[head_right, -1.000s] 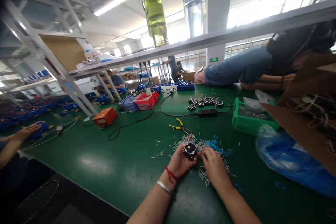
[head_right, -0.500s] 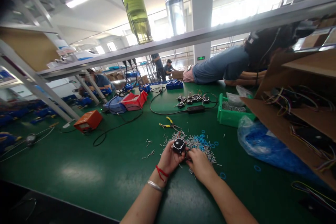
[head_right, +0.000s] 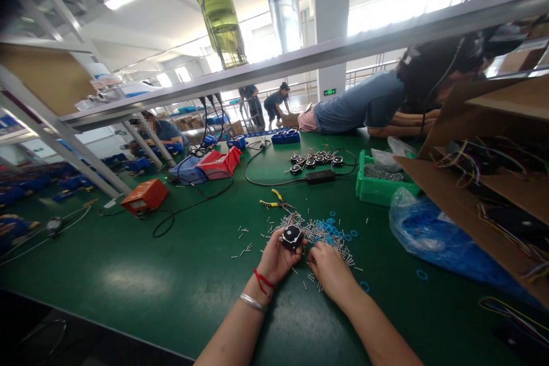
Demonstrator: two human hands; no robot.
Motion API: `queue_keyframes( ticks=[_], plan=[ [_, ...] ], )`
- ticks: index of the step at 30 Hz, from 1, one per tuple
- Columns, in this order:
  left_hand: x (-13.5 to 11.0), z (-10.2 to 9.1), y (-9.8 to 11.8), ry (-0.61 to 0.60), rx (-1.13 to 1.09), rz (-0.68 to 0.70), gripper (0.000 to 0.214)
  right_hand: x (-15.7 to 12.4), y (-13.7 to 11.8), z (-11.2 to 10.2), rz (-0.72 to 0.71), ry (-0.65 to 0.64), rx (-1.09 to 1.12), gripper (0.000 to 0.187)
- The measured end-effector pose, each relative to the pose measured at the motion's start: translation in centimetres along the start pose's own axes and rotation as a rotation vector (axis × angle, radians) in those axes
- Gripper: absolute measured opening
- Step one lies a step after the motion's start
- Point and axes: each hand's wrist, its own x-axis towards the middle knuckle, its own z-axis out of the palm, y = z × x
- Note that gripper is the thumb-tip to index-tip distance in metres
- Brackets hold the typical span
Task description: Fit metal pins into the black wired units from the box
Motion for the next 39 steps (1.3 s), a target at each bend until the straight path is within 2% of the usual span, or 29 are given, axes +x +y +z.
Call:
queue_keyframes(
  ticks=[6, 10, 14, 23, 30, 34, 39],
  plan=[
    [0.1, -0.1, 0.0, -0.006, -0.007, -0.01, 0.05, 0.3, 0.1, 0.1, 0.043, 0.092, 0.094, 0.011],
    [0.1, 0.1, 0.0, -0.021, 0.001, -0.036, 0.045, 0.4, -0.1, -0.9, 0.1, 0.253, 0.302, 0.016],
    [0.0, -0.1, 0.0, -0.062, -0.005, -0.075, 0.042, 0.2, -0.7, -2.2, 0.065, 0.392, 0.463, 0.015],
    [-0.3, -0.5, 0.2, -0.163, 0.017, -0.237, 0.057, 0.0, -1.7, -3.4, -0.036, 0.44, 0.56, 0.016],
    [-0.7, -0.4, 0.1, -0.293, 0.082, -0.385, 0.061, -0.3, -2.2, -3.2, 0.066, 0.44, 0.674, 0.012],
    [-0.7, -0.7, 0.0, -0.343, 0.1, -0.424, 0.062, -0.5, -2.7, -3.6, 0.007, 0.436, 0.643, 0.009],
    [-0.6, -0.9, 0.1, -0.332, 0.105, -0.471, 0.064, -0.7, -2.8, -4.0, -0.083, 0.435, 0.603, 0.008]
  ],
)
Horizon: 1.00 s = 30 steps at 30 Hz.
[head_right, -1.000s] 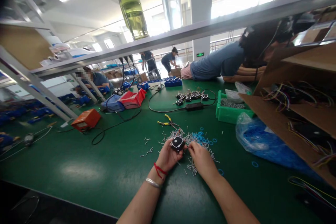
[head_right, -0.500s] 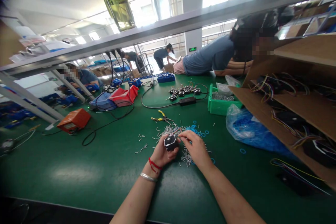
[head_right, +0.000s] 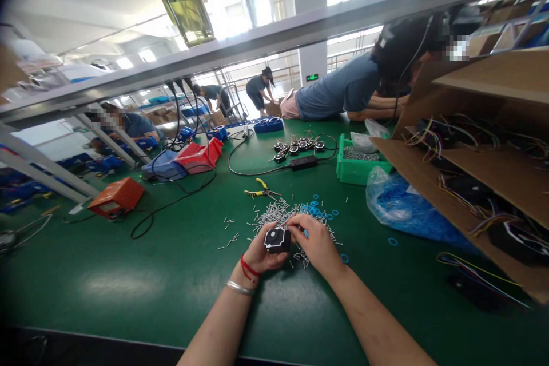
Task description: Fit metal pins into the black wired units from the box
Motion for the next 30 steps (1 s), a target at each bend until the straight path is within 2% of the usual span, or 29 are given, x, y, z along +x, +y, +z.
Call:
queue_keyframes(
  ticks=[12, 18, 20, 23, 25, 27, 30],
  plan=[
    [0.2, -0.1, 0.0, 0.007, -0.039, -0.028, 0.061, -0.1, -0.3, 0.0, -0.031, -0.021, -0.05, 0.01],
    [0.0, 0.4, 0.0, 0.085, -0.054, 0.006, 0.056, 0.1, 0.3, -0.2, -0.05, -0.093, -0.082, 0.014],
    [0.0, 0.6, 0.2, 0.128, -0.057, 0.071, 0.054, 0.2, 0.9, 0.0, -0.073, -0.116, -0.115, 0.019],
    [0.1, 1.0, 0.6, 0.234, -0.093, 0.257, 0.05, 0.1, 2.2, 0.3, -0.057, -0.071, -0.242, 0.028],
    [0.2, 1.1, 0.9, 0.324, -0.129, 0.392, 0.048, -0.2, 3.4, 0.6, -0.023, -0.074, -0.396, 0.022],
    [0.3, 1.1, 1.1, 0.409, -0.161, 0.487, 0.045, -0.6, 4.4, 0.8, -0.006, -0.137, -0.548, 0.008],
    [0.4, 0.8, 1.1, 0.467, -0.183, 0.546, 0.04, -1.1, 5.2, 1.2, -0.012, -0.227, -0.656, 0.003]
  ],
)
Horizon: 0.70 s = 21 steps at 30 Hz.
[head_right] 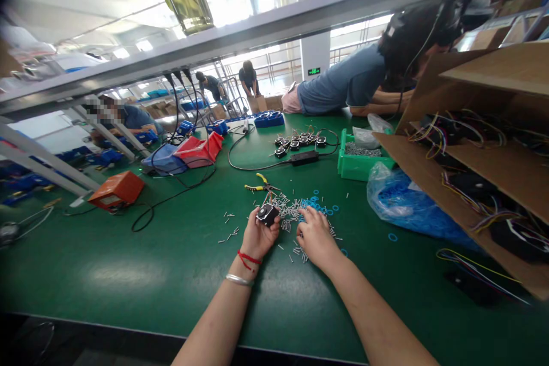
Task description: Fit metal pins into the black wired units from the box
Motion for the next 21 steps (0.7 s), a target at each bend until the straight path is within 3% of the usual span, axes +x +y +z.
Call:
queue_keyframes(
  ticks=[7, 21],
  plan=[
    [0.3, -0.63, -0.26, -0.026, 0.009, -0.025, 0.038, 0.08, -0.52, 0.42, -0.028, -0.007, -0.042, 0.01],
    [0.47, -0.83, -0.39, -0.057, 0.017, -0.035, 0.035, -0.01, 0.21, 0.46, 0.036, -0.028, -0.056, 0.001]
  ],
)
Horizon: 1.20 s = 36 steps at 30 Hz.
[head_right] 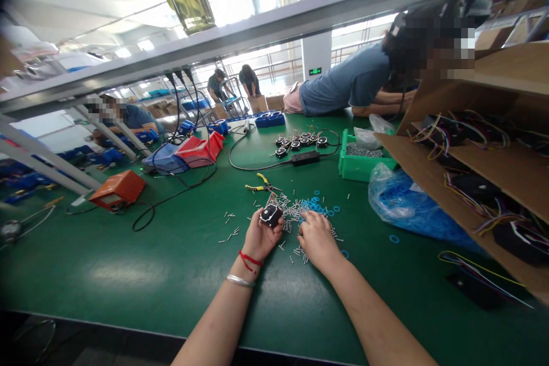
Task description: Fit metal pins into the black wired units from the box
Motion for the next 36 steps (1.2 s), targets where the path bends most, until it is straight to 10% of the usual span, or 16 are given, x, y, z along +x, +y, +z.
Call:
queue_keyframes(
  ticks=[9, 19, 36],
  plan=[
    [-0.1, 0.3, 0.1, 0.023, 0.031, -0.009, 0.039, 0.4, 0.0, -0.5, -0.024, 0.082, 0.114, 0.007],
    [-0.4, 0.7, -0.4, -0.096, 0.119, -0.109, 0.048, 0.7, -1.7, -3.9, 0.276, 0.05, 0.966, 0.02],
    [-0.1, 0.4, -1.2, -0.164, 0.253, -0.114, 0.047, 0.8, -2.0, -3.9, 0.404, -0.06, 1.059, 0.018]
  ],
)
